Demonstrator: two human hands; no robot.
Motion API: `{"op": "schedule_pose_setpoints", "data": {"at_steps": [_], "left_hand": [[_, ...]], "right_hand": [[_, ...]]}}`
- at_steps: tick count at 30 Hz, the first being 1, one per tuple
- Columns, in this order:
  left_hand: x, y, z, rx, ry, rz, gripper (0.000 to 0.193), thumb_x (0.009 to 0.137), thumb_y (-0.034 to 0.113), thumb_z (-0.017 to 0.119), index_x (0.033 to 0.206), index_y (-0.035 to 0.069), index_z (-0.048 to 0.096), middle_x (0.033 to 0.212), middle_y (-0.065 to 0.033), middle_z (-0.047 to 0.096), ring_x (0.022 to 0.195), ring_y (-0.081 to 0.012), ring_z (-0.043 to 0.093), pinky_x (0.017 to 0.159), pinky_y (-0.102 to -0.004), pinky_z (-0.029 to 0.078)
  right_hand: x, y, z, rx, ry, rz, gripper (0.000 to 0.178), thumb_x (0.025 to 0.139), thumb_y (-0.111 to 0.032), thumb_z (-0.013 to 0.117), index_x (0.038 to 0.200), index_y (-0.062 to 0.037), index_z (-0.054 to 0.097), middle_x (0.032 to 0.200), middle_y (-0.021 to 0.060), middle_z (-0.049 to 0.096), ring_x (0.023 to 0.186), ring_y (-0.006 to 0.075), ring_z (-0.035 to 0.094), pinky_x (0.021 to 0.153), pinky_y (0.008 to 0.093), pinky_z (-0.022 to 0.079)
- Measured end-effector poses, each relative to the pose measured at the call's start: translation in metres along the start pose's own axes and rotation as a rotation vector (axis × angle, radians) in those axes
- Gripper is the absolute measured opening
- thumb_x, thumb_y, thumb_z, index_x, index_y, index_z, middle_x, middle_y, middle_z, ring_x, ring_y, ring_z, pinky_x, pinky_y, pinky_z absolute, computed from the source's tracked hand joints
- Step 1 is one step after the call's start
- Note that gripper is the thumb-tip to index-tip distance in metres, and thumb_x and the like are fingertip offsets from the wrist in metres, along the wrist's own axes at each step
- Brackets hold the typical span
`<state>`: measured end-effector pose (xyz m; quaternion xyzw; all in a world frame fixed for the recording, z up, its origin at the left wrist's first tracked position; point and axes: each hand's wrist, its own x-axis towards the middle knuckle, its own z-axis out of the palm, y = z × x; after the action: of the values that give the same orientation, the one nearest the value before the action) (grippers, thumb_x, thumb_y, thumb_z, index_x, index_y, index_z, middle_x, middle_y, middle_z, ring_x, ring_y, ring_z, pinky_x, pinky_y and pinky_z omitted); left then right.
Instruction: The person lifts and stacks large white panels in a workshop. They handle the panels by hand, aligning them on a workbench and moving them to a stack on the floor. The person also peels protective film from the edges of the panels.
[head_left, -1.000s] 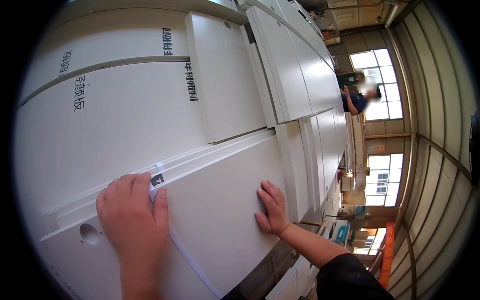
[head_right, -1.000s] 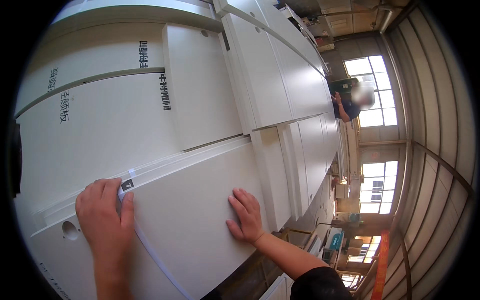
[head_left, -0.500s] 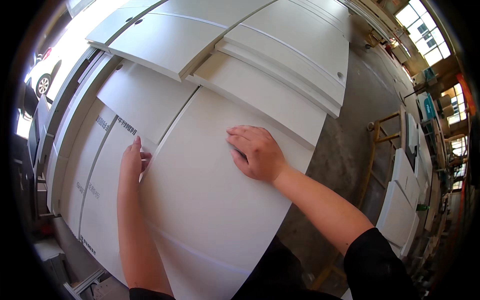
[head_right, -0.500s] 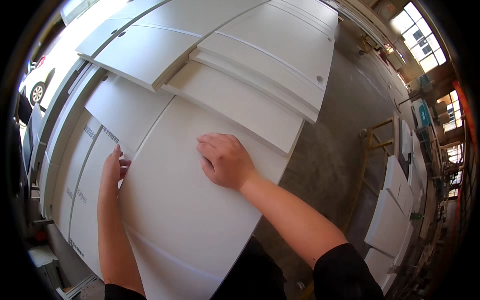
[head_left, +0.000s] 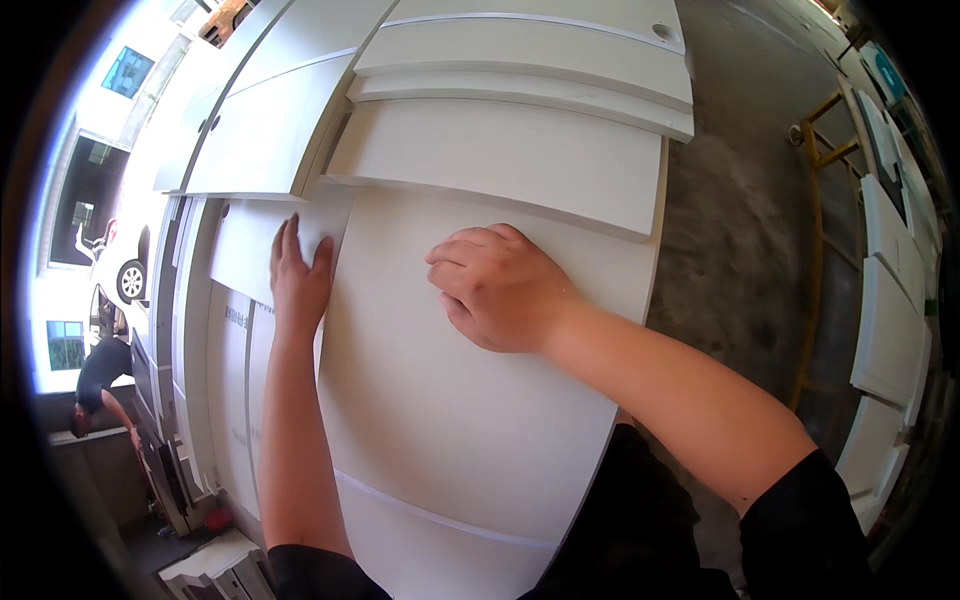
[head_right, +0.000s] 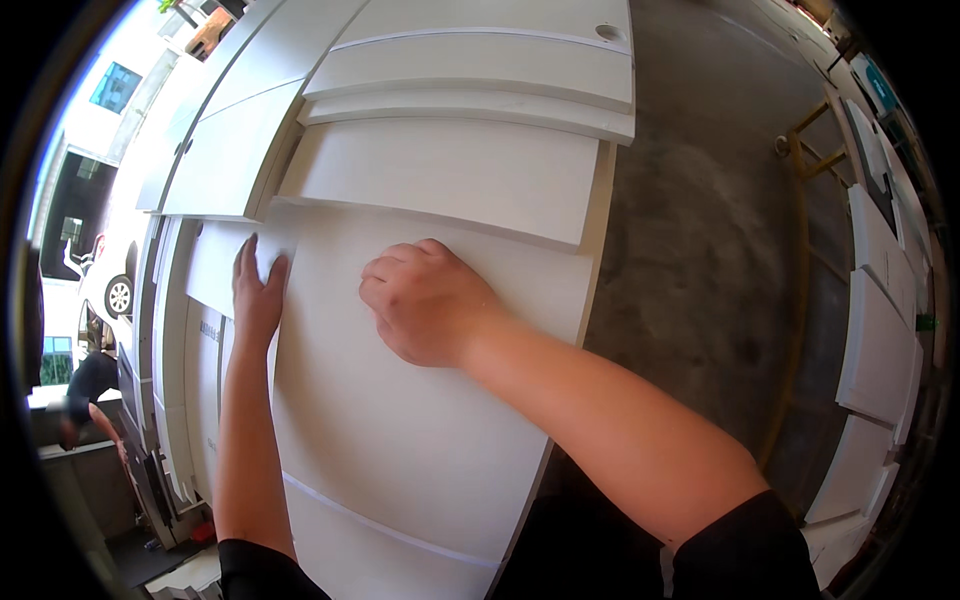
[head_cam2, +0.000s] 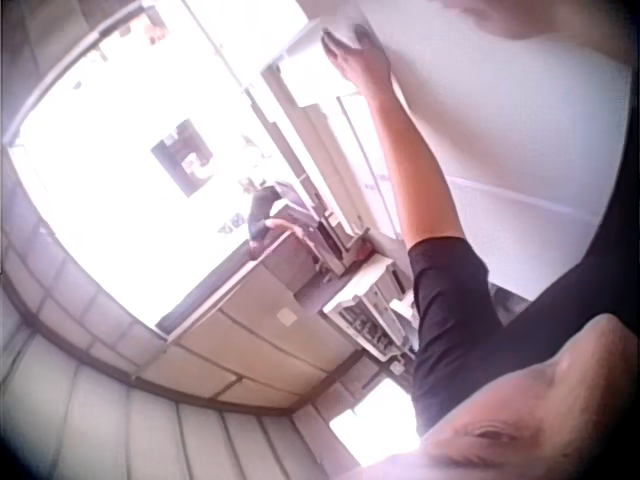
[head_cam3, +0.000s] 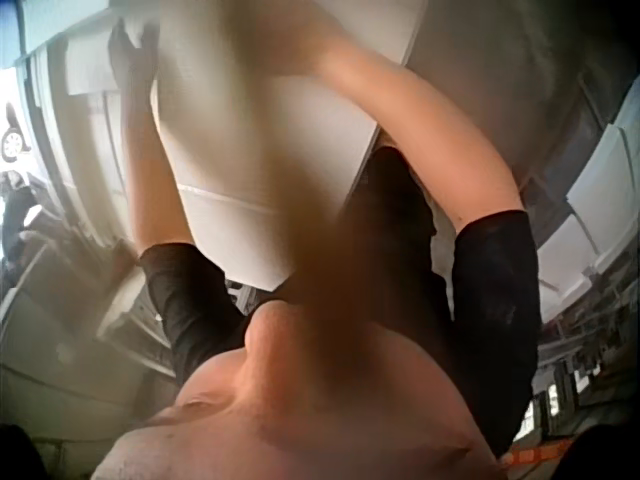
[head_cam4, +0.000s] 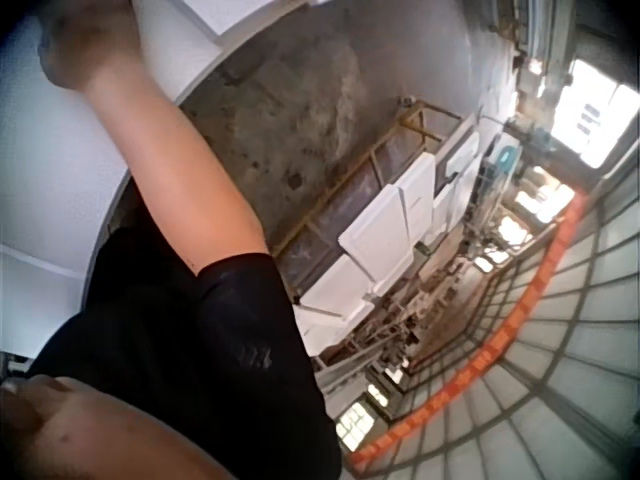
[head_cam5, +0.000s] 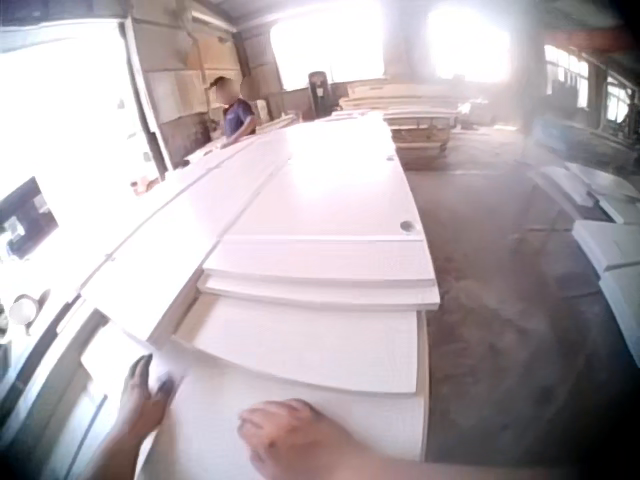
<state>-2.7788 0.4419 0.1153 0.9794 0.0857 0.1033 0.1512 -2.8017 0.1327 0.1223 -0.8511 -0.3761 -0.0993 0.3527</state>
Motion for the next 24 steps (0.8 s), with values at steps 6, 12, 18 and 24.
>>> {"op": "schedule_pose_setpoints", "data": {"at_steps": [6, 12, 18, 24], "left_hand": [[0.065, 0.004, 0.053, -0.231, 0.091, -0.018, 0.057, 0.099, 0.029, 0.057, 0.150, 0.004, 0.045, 0.151, -0.0226, 0.046, 0.142, -0.0440, 0.038, 0.118, -0.0430, 0.032], [0.104, -0.023, 0.055, -0.107, 0.078, 0.150, 0.039, 0.099, 0.024, 0.052, 0.131, 0.004, 0.060, 0.134, -0.0216, 0.062, 0.130, -0.0389, 0.053, 0.107, -0.0439, 0.041], [0.130, -0.003, 0.046, 0.010, -0.019, 0.272, 0.041, 0.097, 0.009, 0.054, 0.137, 0.012, 0.061, 0.142, -0.0110, 0.060, 0.132, -0.0292, 0.053, 0.111, -0.0391, 0.042], [0.137, -0.002, 0.058, -0.279, -0.014, 0.359, 0.045, 0.100, 0.023, 0.058, 0.144, 0.015, 0.056, 0.149, -0.0070, 0.054, 0.135, -0.0250, 0.050, 0.115, -0.0377, 0.038]], "right_hand": [[0.005, -0.002, -0.005, 0.027, -0.076, 0.043, 0.012, 0.086, -0.011, 0.068, 0.098, -0.0082, 0.069, 0.117, 0.0042, 0.070, 0.115, 0.0257, 0.062, 0.098, 0.0415, 0.047], [0.012, -0.002, -0.006, 0.067, -0.067, 0.026, 0.012, 0.085, -0.009, 0.068, 0.097, -0.0072, 0.069, 0.115, 0.0053, 0.070, 0.113, 0.0273, 0.063, 0.096, 0.0413, 0.047], [0.015, -0.005, -0.005, 0.063, -0.084, 0.040, 0.016, 0.082, -0.007, 0.070, 0.098, -0.0074, 0.069, 0.115, 0.0053, 0.070, 0.112, 0.0276, 0.064, 0.094, 0.0409, 0.047], [0.021, -0.011, -0.011, 0.018, -0.130, 0.061, 0.017, 0.081, -0.006, 0.070, 0.098, -0.0088, 0.069, 0.116, 0.0046, 0.069, 0.113, 0.0265, 0.063, 0.093, 0.0406, 0.047]]}}
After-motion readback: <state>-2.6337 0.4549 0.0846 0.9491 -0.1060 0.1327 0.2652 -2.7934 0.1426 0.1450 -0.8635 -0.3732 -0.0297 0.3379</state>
